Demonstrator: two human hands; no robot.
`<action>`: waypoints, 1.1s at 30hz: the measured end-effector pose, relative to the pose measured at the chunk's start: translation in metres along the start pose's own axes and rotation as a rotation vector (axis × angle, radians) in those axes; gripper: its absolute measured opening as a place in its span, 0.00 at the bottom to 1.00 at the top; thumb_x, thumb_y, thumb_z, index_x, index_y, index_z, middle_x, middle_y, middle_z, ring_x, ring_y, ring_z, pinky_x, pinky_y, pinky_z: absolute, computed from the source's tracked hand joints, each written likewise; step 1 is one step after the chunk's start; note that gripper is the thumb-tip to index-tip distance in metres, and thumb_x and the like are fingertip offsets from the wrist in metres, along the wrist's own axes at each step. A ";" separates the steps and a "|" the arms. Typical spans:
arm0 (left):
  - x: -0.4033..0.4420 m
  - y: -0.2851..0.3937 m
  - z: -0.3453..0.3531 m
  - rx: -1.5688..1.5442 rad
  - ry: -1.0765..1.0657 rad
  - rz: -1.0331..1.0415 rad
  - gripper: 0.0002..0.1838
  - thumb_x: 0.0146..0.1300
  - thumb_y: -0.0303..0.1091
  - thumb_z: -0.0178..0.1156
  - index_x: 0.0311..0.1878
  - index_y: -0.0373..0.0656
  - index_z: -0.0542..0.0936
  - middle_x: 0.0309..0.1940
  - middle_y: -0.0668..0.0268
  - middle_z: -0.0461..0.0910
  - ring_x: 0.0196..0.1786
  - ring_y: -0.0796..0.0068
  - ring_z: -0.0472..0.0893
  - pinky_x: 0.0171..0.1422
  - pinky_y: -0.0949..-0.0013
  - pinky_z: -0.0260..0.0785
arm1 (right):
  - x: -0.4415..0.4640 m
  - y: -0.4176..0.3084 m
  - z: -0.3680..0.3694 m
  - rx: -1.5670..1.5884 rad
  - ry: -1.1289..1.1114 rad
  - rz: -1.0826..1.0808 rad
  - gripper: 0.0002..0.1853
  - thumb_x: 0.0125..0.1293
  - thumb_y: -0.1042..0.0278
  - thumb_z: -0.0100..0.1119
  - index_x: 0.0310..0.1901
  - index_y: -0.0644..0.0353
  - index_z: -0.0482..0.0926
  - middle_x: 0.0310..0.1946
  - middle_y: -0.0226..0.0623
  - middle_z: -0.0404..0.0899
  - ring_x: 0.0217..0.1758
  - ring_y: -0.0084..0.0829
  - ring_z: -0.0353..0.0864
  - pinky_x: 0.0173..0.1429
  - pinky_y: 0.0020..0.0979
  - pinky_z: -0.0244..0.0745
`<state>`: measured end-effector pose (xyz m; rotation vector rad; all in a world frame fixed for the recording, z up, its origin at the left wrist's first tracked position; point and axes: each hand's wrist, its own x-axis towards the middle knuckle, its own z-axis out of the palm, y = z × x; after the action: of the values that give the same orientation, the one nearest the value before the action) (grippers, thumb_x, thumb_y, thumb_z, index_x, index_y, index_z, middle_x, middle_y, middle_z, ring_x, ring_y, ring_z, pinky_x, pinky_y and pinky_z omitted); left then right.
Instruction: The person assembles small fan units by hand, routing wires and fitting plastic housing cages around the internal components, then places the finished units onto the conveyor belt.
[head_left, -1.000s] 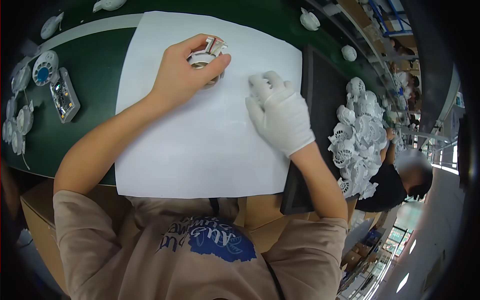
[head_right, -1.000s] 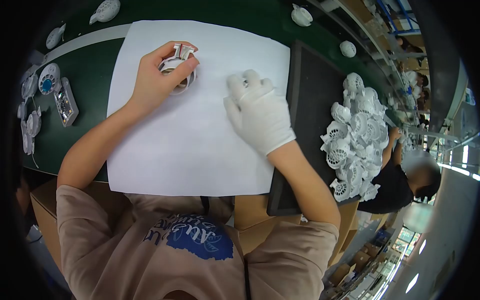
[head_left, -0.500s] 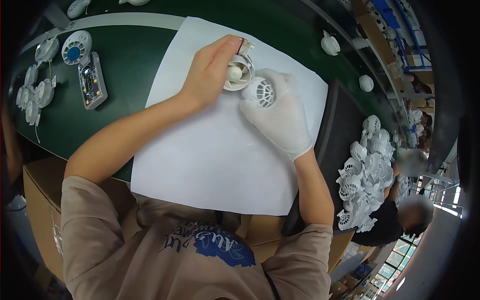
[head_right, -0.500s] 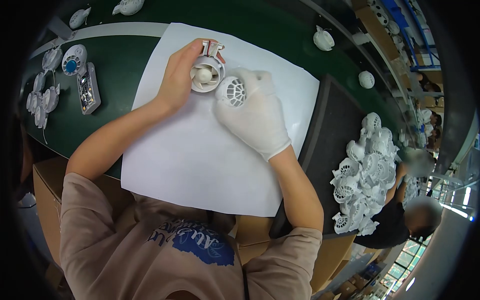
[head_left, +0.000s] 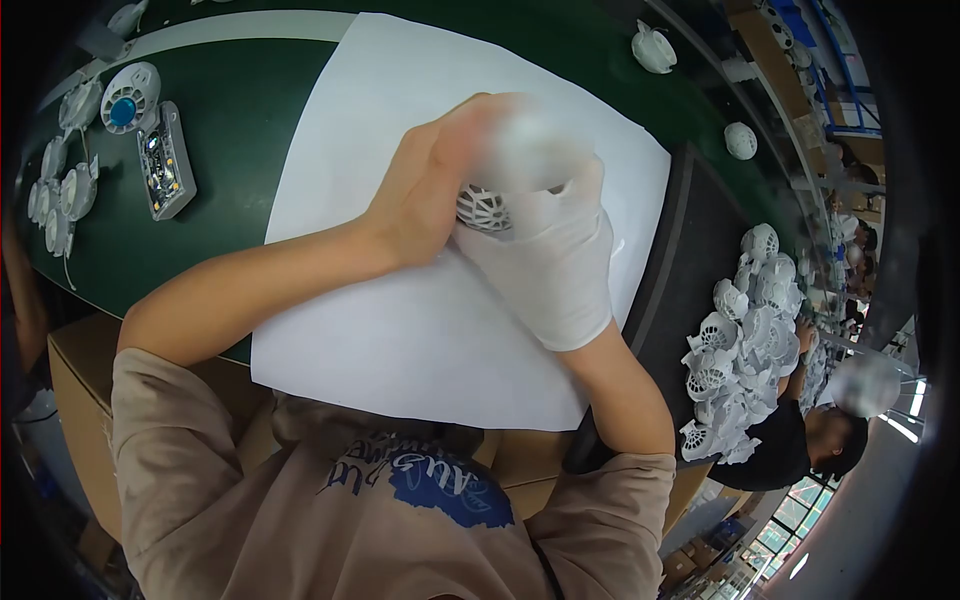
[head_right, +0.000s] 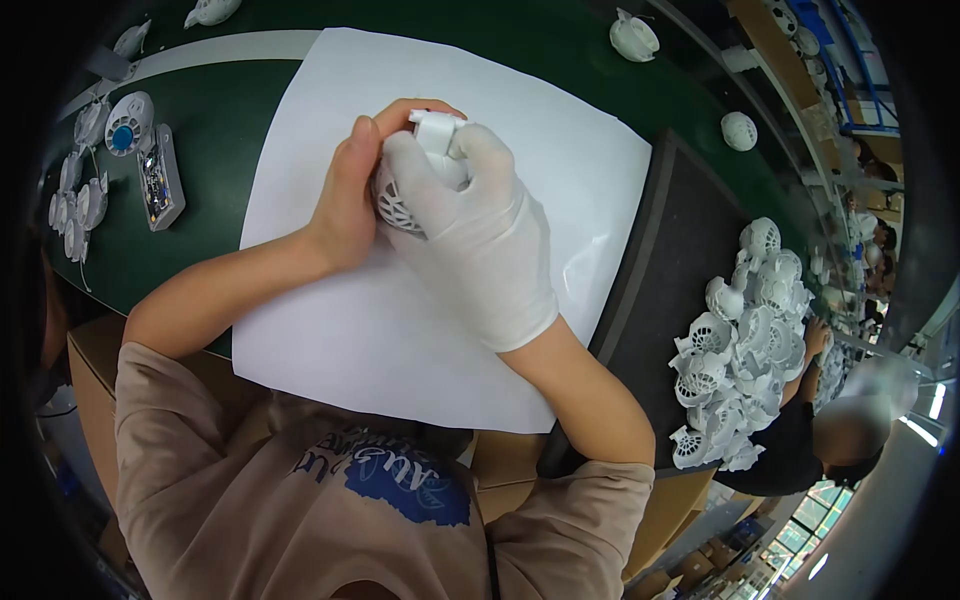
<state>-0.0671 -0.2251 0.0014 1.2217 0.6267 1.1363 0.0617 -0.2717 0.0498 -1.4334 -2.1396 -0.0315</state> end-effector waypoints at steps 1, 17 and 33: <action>0.001 0.000 -0.002 0.034 0.003 0.018 0.34 0.77 0.59 0.32 0.57 0.37 0.75 0.45 0.60 0.81 0.48 0.71 0.79 0.56 0.69 0.69 | 0.000 0.001 0.000 0.000 0.010 -0.006 0.24 0.54 0.64 0.72 0.55 0.46 0.79 0.49 0.43 0.71 0.39 0.42 0.83 0.43 0.37 0.82; 0.014 0.005 -0.028 0.536 -0.171 0.338 0.19 0.76 0.42 0.47 0.60 0.40 0.74 0.43 0.56 0.84 0.45 0.60 0.83 0.52 0.65 0.74 | 0.006 0.038 -0.003 0.231 -0.071 0.060 0.12 0.58 0.62 0.70 0.31 0.61 0.78 0.23 0.38 0.77 0.22 0.36 0.76 0.30 0.33 0.72; 0.010 0.002 -0.018 0.772 -0.203 0.660 0.22 0.75 0.39 0.43 0.41 0.29 0.82 0.45 0.53 0.82 0.48 0.56 0.81 0.56 0.63 0.72 | -0.007 0.025 0.001 0.189 -0.085 0.051 0.13 0.55 0.62 0.68 0.22 0.61 0.77 0.16 0.40 0.73 0.17 0.40 0.73 0.25 0.34 0.68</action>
<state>-0.0799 -0.2093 0.0000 2.2952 0.5298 1.3182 0.0850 -0.2663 0.0384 -1.3998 -2.1092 0.2480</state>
